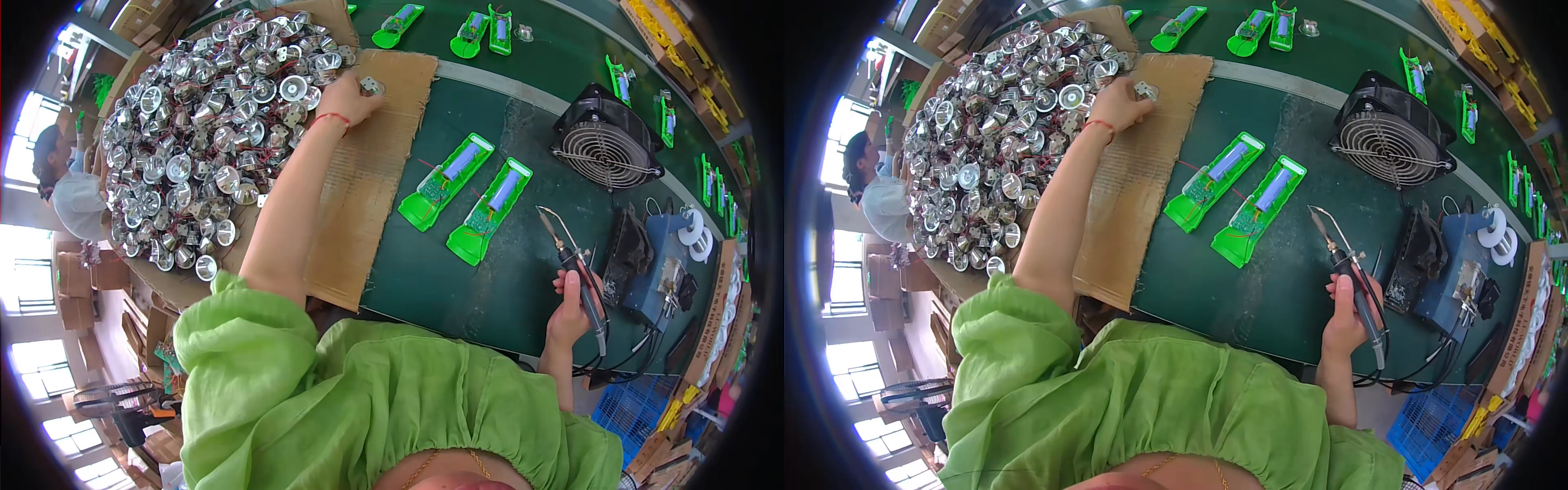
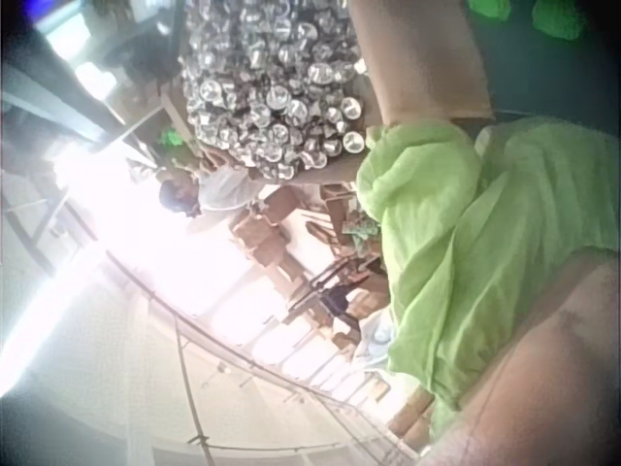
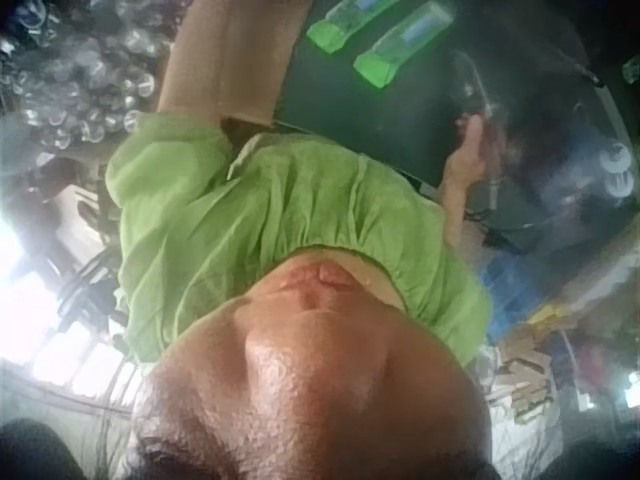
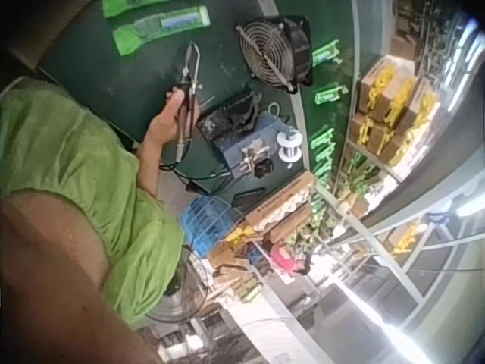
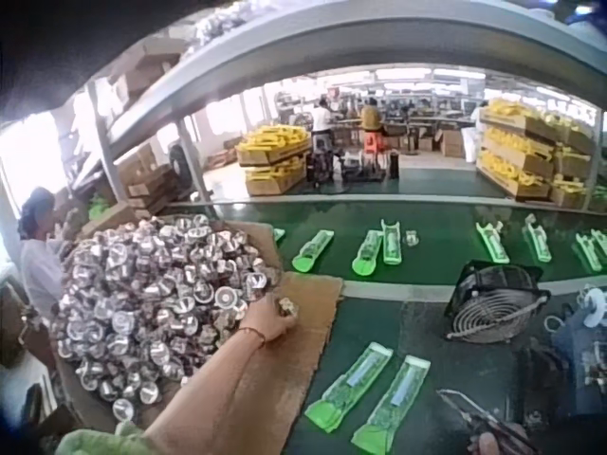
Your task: The person solders electrical components onto flashlight casings using a soldering iron and assembles the parts before placing the flashlights onto a conveyor belt.
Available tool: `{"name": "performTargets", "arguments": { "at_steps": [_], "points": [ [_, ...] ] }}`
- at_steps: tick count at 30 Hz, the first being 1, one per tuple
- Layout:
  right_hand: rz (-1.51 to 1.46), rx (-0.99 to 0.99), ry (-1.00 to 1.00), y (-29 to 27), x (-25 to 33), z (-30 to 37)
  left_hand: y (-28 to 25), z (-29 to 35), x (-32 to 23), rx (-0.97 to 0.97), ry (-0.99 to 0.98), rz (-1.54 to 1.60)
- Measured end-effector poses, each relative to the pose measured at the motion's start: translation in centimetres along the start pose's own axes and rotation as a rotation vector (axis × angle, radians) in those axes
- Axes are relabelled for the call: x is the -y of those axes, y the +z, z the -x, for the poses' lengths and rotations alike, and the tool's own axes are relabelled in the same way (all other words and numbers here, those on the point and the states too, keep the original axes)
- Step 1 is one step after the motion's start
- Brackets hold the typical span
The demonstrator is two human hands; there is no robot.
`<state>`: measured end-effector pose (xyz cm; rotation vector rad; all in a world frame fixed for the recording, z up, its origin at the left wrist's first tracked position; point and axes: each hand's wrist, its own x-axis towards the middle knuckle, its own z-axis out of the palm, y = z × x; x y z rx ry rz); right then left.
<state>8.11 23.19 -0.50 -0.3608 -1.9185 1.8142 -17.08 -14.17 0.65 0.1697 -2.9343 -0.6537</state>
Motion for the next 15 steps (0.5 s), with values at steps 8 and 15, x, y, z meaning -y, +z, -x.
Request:
{"name": "performTargets", "arguments": {
  "at_steps": [8, 15],
  "points": [
    [0.013, -0.007, -0.002, -0.7, 0.0, 1.1, -1.3, 6.9, -0.8, 0.146, 0.295, -0.142],
    [0.021, 0.055, -0.006, 0.7, 1.0, 1.1, -1.8, 11.6, -2.3, 0.242, 0.091, 0.516]
  ]
}}
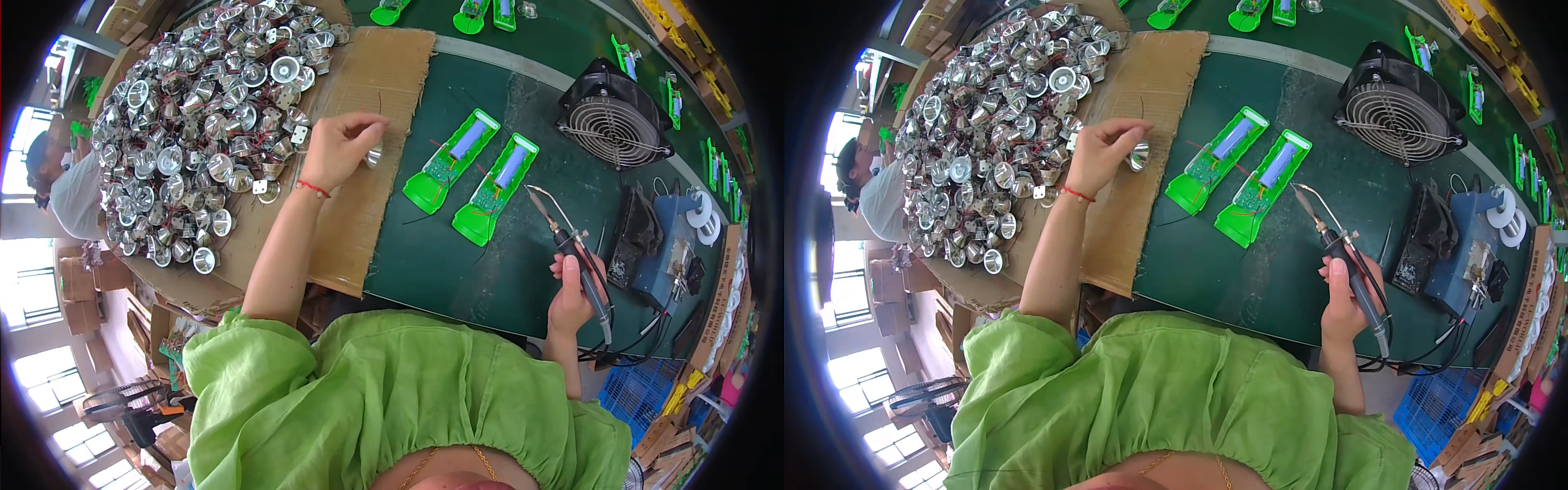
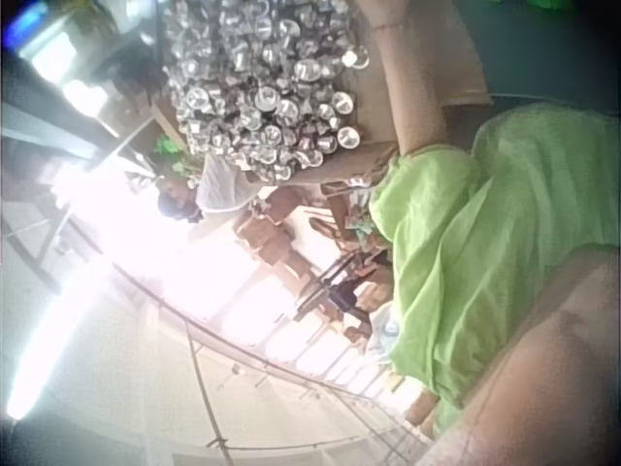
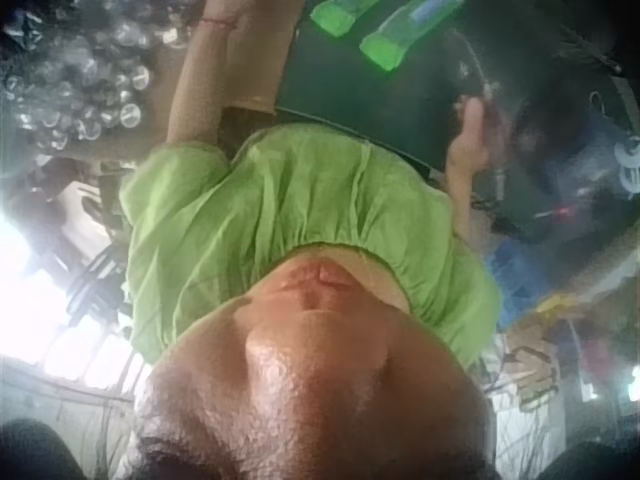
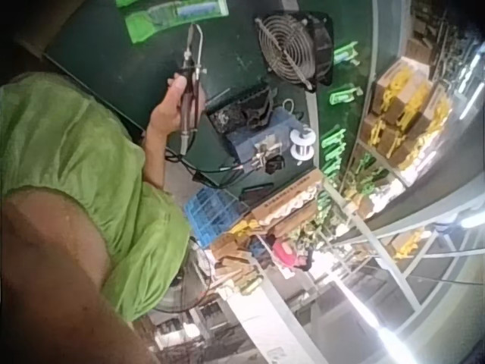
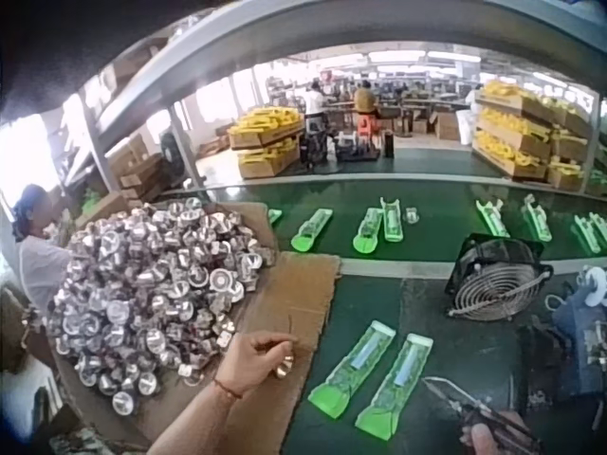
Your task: The person solders electrical components onto flashlight casings using a soldering iron and assembles the parts before placing the flashlights onto a conveyor belt.
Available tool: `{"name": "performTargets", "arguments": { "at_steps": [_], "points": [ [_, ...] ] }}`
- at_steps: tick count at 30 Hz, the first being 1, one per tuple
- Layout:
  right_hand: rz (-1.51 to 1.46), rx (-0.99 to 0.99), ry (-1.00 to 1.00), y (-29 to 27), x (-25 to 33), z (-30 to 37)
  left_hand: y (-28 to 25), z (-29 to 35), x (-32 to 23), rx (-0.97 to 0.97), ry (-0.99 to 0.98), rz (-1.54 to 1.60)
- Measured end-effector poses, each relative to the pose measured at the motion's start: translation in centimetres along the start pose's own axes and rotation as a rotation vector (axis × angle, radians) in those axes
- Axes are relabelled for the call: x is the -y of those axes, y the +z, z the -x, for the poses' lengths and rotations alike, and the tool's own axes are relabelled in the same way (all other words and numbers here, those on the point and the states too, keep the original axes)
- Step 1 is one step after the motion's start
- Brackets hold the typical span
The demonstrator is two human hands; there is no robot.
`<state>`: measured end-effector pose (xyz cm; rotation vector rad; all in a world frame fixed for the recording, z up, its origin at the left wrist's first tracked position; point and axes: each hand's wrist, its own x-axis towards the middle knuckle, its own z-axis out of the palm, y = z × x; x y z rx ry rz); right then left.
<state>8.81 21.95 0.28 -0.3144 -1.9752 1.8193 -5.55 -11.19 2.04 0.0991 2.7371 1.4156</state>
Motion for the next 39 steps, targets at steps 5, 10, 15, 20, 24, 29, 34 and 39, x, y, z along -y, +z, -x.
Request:
{"name": "performTargets", "arguments": {
  "at_steps": [5, 10, 15, 20, 24, 29, 34, 39],
  "points": [
    [-0.070, 0.095, -0.023, 1.1, 1.1, 0.7, 0.5, 1.3, -1.7, 0.038, 0.021, 0.374],
    [0.034, 0.310, -0.137, 3.2, 1.5, 0.5, 0.4, 3.2, -2.1, 0.257, -0.079, 0.118],
    [0.159, 0.370, -0.201, 6.0, 1.1, 0.0, 3.0, 3.3, -1.6, 0.164, -0.032, 0.045],
    [0.069, 0.288, -0.119, 7.3, -0.4, -0.1, 4.1, 2.6, -1.3, 0.077, 0.164, -0.071],
    [0.026, 0.290, -0.090, 8.0, -0.8, -0.1, 4.0, 2.2, -1.6, 0.104, 0.102, -0.109],
    [0.049, 0.308, -0.057, 8.2, -0.7, -0.2, 3.8, 2.0, -1.5, 0.119, 0.114, -0.077],
    [-0.074, 0.252, 0.052, 8.2, -0.5, 0.2, 3.7, 1.8, -1.6, 0.146, 0.085, -0.072],
    [-0.152, 0.214, 0.005, 6.9, 0.8, -0.2, 3.5, 1.7, -1.7, 0.169, 0.075, -0.071]
  ]
}}
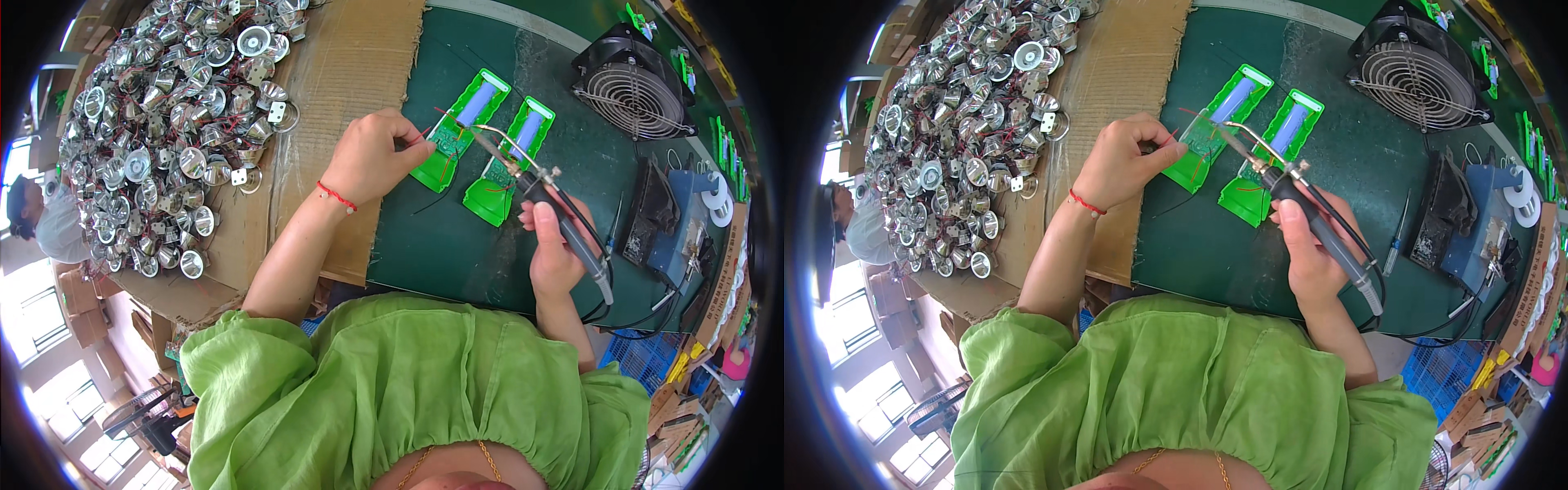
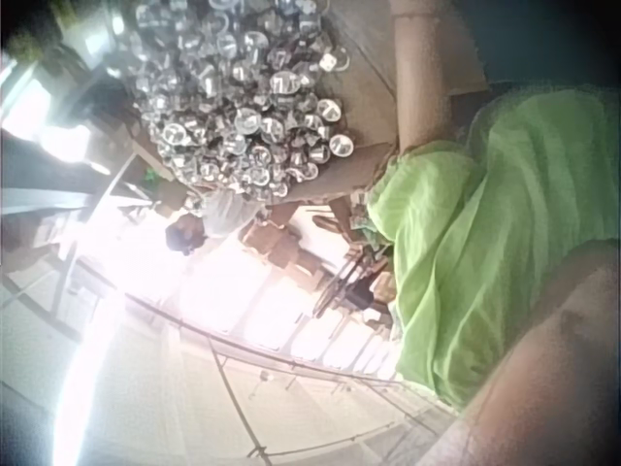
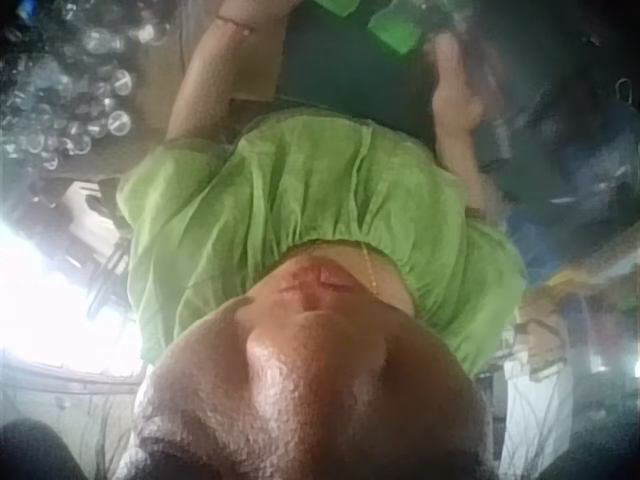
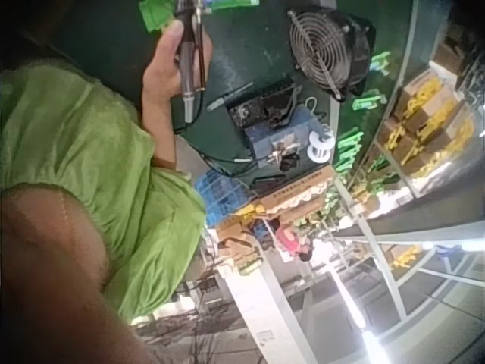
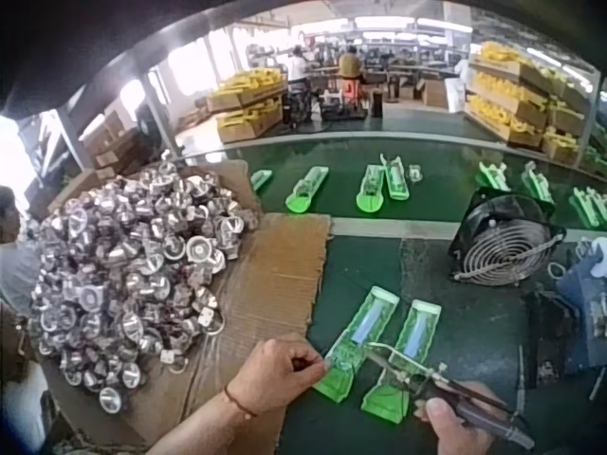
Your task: The person solders electrical components onto flashlight casings using a soldering iron and assembles the parts before placing the flashlights onto a conveyor belt.
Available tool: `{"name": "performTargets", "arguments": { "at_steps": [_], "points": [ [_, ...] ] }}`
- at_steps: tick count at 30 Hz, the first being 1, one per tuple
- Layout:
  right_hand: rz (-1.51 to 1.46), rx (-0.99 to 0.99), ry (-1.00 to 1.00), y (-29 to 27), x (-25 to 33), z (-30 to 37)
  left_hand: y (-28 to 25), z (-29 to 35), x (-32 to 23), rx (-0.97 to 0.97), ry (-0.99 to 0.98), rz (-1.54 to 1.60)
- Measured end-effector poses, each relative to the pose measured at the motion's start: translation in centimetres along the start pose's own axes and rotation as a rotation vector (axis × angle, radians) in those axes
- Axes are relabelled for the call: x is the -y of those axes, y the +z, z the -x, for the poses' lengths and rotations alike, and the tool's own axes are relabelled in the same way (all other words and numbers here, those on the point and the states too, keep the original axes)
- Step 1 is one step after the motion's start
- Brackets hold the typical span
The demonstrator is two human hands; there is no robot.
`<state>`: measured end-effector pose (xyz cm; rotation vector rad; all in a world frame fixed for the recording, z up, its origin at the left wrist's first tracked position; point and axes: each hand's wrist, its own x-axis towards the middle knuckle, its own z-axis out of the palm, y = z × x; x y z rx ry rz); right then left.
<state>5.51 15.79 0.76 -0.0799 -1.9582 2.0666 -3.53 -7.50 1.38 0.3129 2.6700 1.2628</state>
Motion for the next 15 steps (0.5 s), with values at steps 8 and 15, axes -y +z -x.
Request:
{"name": "performTargets", "arguments": {
  "at_steps": [8, 15],
  "points": [
    [0.010, 0.023, 0.015, -0.6, 0.6, 0.6, -0.6, 0.7, 0.3, -0.007, 0.015, 0.106],
    [0.053, 0.043, 0.047, -0.8, 0.5, 1.0, -1.2, 2.6, 1.6, 0.010, 0.068, 0.327]
  ]
}}
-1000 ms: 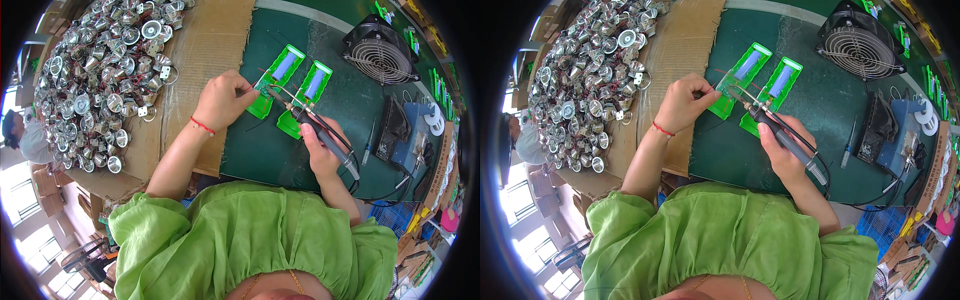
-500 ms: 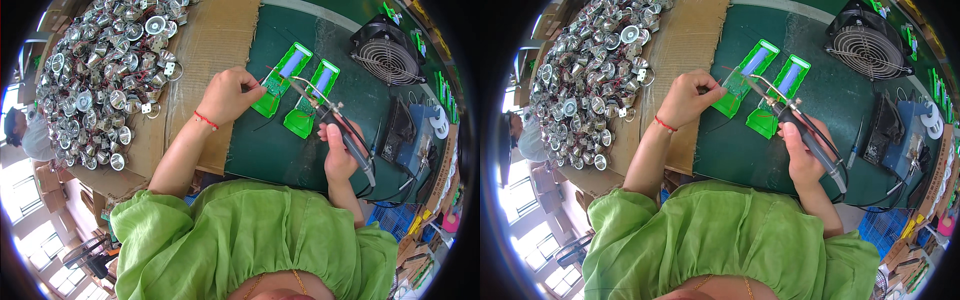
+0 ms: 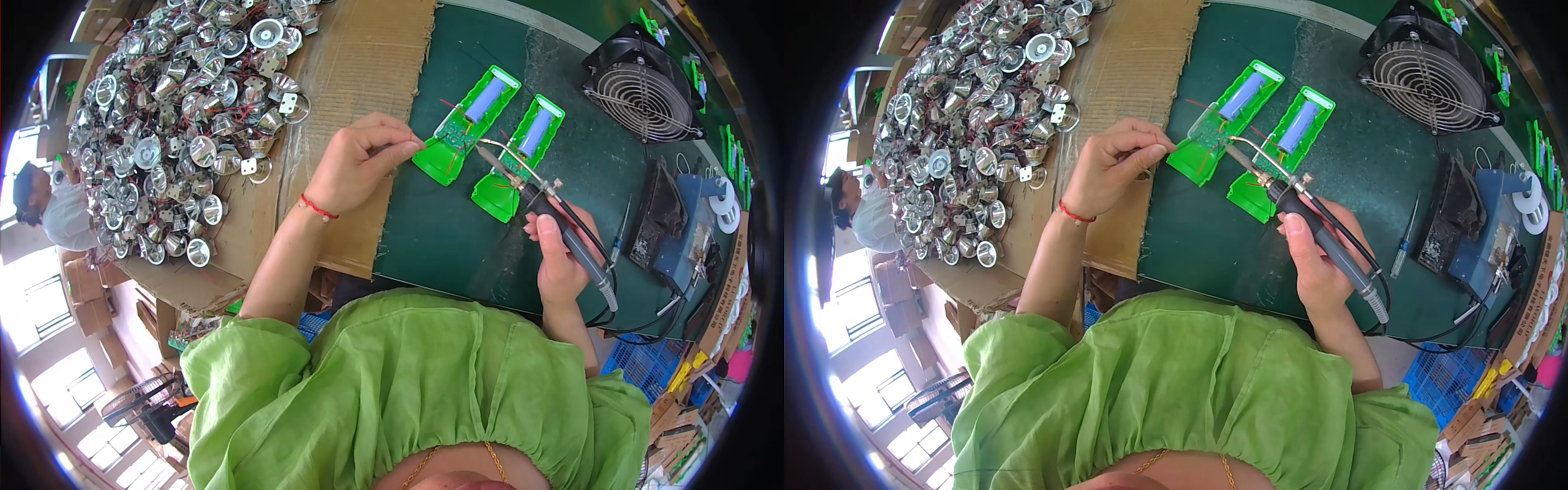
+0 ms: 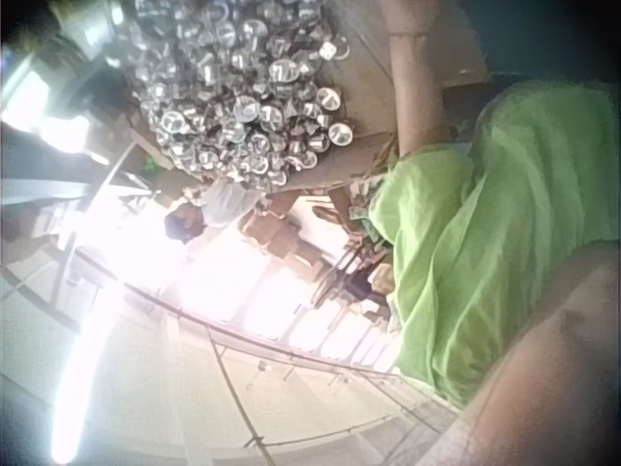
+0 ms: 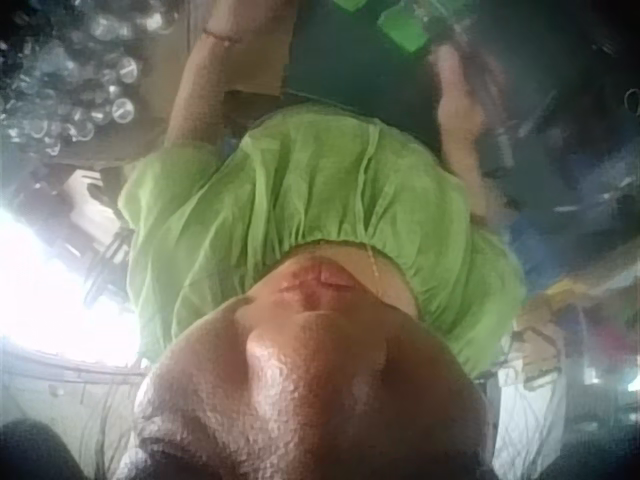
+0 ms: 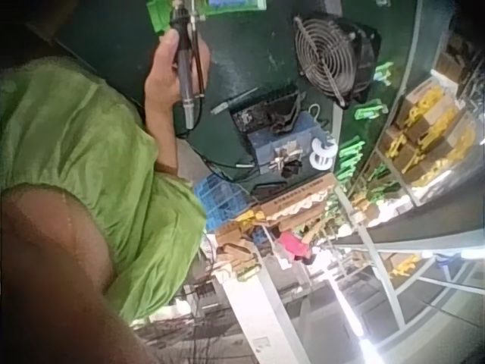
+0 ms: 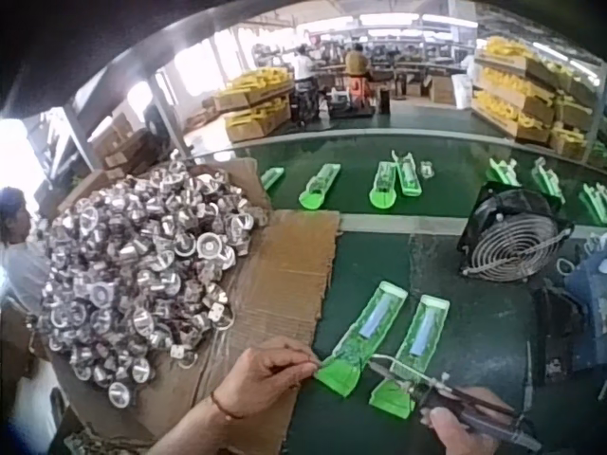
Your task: The person solders electrical components onto flashlight casings using a soldering iron and assembles the parts before placing the flashlights onto a conveyor belt.
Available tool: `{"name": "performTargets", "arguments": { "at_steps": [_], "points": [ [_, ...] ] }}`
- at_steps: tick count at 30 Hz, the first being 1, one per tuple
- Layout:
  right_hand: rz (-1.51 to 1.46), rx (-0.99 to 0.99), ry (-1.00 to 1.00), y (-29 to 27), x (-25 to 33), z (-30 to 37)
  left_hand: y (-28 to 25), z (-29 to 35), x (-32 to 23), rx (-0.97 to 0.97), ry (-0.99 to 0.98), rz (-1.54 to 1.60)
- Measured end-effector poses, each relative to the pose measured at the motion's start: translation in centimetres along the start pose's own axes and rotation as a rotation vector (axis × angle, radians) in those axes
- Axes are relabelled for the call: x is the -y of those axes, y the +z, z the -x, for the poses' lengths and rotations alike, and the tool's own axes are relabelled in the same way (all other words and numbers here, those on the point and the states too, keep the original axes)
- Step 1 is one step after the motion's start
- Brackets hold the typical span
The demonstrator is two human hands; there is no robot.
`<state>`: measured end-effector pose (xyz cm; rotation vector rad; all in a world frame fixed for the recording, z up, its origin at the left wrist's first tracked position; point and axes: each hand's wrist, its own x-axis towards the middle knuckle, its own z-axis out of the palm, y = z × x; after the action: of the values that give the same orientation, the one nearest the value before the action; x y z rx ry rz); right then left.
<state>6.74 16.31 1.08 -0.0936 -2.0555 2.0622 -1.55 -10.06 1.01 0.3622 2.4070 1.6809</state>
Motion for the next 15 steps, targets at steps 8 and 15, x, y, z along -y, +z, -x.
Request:
{"name": "performTargets", "arguments": {
  "at_steps": [8, 15],
  "points": [
    [0.055, 0.028, -0.029, 0.2, -0.4, -0.1, 0.3, -1.1, -0.8, 0.023, -0.041, -0.119],
    [0.102, 0.024, -0.049, 0.7, -1.6, -0.4, 2.0, -2.2, -1.3, 0.051, 0.059, -0.409]
  ]
}}
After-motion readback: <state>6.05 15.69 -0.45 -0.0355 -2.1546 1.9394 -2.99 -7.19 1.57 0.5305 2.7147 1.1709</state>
